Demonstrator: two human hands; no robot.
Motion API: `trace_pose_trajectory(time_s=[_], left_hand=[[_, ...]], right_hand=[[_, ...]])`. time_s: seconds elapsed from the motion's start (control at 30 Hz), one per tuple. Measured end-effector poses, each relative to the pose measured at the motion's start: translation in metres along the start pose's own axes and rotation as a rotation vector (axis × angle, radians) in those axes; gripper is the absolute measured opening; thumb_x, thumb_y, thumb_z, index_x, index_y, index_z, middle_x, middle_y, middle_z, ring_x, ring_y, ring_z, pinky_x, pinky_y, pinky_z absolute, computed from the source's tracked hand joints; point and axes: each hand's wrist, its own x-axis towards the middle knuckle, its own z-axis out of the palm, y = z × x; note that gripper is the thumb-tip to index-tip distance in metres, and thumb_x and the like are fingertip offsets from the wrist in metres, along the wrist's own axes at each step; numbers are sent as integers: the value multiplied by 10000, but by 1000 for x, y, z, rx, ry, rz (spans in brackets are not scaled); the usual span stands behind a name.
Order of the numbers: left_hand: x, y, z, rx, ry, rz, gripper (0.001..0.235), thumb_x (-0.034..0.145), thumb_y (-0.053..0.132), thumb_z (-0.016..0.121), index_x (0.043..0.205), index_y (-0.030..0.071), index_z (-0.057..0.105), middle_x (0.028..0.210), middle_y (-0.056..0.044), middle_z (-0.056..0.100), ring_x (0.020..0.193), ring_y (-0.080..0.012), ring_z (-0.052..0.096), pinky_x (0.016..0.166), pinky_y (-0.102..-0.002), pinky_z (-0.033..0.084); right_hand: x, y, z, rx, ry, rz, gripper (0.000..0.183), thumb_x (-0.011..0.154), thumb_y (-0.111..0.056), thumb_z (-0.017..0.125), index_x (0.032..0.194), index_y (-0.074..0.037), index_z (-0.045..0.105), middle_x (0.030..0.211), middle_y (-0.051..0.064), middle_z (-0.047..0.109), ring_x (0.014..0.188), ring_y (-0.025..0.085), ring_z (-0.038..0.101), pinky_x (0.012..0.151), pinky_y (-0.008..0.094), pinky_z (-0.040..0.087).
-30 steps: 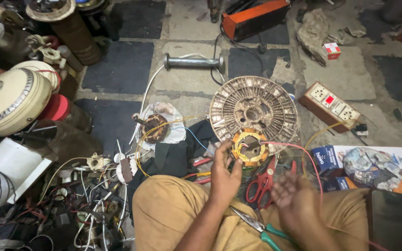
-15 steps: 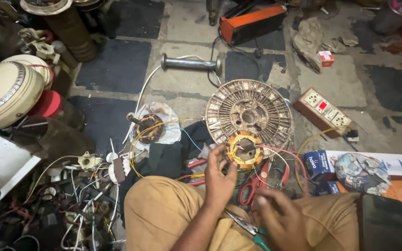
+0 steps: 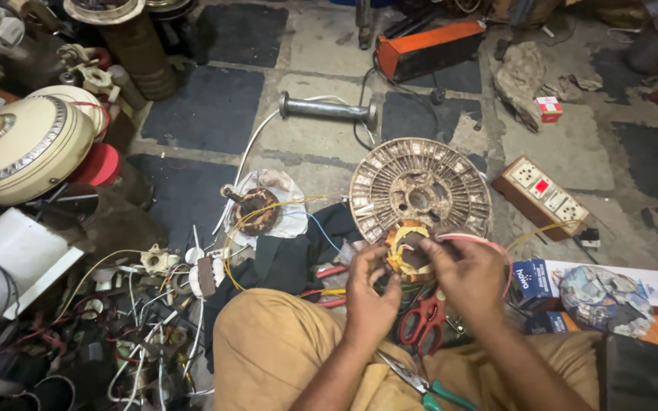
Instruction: The person sits on the floor and works on a disassembled electrical motor, manipulating and connecting wires with their hands. They occasionally use pliers to adjust the wiring.
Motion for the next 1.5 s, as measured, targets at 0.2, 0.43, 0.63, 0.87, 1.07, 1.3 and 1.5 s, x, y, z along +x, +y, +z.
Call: trace_pose_trajectory(time_s=[0.2,0.43,0.63,0.87,1.07,1.3,1.5], left_hand=[[24,-11,-25,-78,-133,-55,496,893,-105,570,1373,-3,501,1287,-107,644,1185,-172,646,1009,-309,513],[31,-24,-37,-254,-309,-239,615,868,-107,563,1455,23,434,1205,-91,642,1036,-116,644,923,-230,527],[23,-25,-35,29,-326,-291,605,871,-59,695,1410,25,433,1030,-83,676,881,-123,681,763,-240,564],[7,-27,-27,126,-274,-210,775,878,-17,742,1555,48,370,900,-61,652,803,-118,654,723,-261,549],[5,-33,-8,-17,-231,-226,838,840,-43,756,1556,72,336,867,-32,648,802,-95,660,727,-248,556],[18,-17,12,162,-61,-152,737,867,-12,760,1480,44,355,836,-63,682,752,-127,665,678,-268,538],[11,-3,21,354,46,-95,667,826,102,833,1345,6,425,750,-84,670,677,-214,676,643,-344,535]], right_hand=[[35,-7,-33,-206,-151,-186,209,856,-132,812,1028,-15,789,857,39,792,745,119,714,680,303,558],[50,5,-25,-98,-273,-98,229,858,-140,789,1055,-22,789,885,34,791,787,98,682,712,274,543],[21,26,-8,-25,-107,103,247,840,-159,820,1031,-10,772,876,58,760,766,119,657,685,298,531],[-35,63,12,-334,131,-267,401,867,-272,805,1091,42,694,1011,146,628,865,239,599,749,374,491],[-13,60,5,-406,59,-107,339,880,-314,792,1022,-10,741,922,160,624,814,280,618,735,414,496],[24,46,9,-455,-70,-82,333,898,-284,742,1130,-44,733,1071,168,656,887,293,674,766,396,528],[33,55,6,-296,-101,-405,311,970,-234,692,1196,-21,711,1338,167,643,1234,312,626,999,395,494]])
